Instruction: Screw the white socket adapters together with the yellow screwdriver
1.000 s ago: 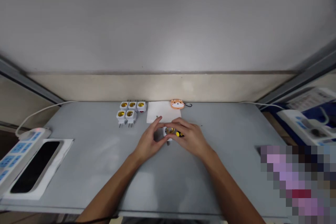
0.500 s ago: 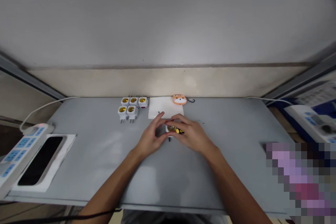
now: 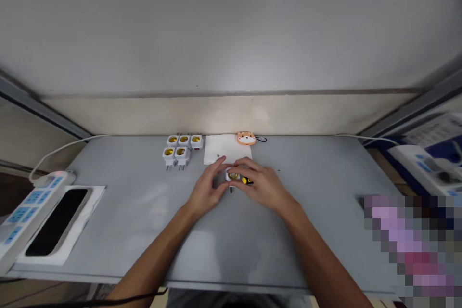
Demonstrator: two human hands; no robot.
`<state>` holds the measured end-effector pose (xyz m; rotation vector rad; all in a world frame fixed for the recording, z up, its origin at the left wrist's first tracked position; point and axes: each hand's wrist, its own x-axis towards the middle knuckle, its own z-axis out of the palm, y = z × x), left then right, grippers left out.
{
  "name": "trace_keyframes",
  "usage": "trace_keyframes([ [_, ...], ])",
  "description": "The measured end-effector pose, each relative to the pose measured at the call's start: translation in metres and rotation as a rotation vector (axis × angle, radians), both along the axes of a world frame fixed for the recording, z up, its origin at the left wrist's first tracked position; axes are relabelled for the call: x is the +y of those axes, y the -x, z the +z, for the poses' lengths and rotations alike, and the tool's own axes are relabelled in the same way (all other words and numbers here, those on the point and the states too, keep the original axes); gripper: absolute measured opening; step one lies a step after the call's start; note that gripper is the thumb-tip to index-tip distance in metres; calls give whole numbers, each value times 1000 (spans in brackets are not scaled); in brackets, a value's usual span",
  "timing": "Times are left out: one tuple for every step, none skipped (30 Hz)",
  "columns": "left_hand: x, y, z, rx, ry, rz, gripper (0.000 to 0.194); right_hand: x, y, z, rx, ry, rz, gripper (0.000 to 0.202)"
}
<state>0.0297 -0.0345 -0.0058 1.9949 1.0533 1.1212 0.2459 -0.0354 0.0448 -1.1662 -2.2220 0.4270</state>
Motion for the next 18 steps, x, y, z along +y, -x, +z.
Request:
trace_keyframes([
  [0, 0, 1, 0, 1, 0, 67, 0, 0, 0, 1, -18, -8, 23],
  [0, 0, 1, 2, 5, 5, 67, 0, 0, 0, 7, -38, -27, 22],
  [-1, 0, 1, 7, 13, 14, 67, 0, 0, 0, 26, -63, -51, 22],
  [-1, 0, 2, 14, 23, 23, 67, 0, 0, 1, 64, -92, -70, 21],
  [-2, 0, 2, 25, 35, 33, 66, 0, -1, 2, 123, -124, -83, 20],
  [-2, 0, 2, 40, 45, 40, 65, 0, -2, 3, 196, -154, -93, 20],
  [-2, 0, 2, 58, 52, 42, 63, -1, -3, 4, 281, -175, -112, 21],
  [-2, 0, 2, 77, 53, 38, 61, -1, -5, 6, 376, -185, -147, 21],
  [-2, 0, 3, 95, 50, 31, 58, -1, -7, 8, 478, -185, -199, 21],
  [-1, 0, 3, 111, 45, 20, 56, -1, -9, 10, 582, -183, -263, 22],
  [-1, 0, 4, 125, 40, 6, 54, -1, -12, 11, 679, -185, -328, 23],
  [0, 0, 4, 137, 39, -6, 52, 0, -15, 12, 758, -190, -381, 27],
  [0, 0, 5, 148, 40, -16, 50, 1, -18, 13, 805, -194, -413, 32],
  [0, -1, 6, 158, 41, -23, 49, 2, -22, 12, 814, -191, -428, 37],
  [0, -1, 7, 166, 39, -29, 49, 3, -25, 12, 796, -179, -443, 43],
  [0, -1, 8, 173, 34, -32, 50, 5, -27, 10, 764, -155, -464, 47],
  [0, -2, 9, 180, 26, -34, 53, 6, -29, 9, 733, -128, -493, 51],
  [0, -2, 10, 183, 17, -33, 56, 7, -30, 8, 711, -101, -528, 52],
])
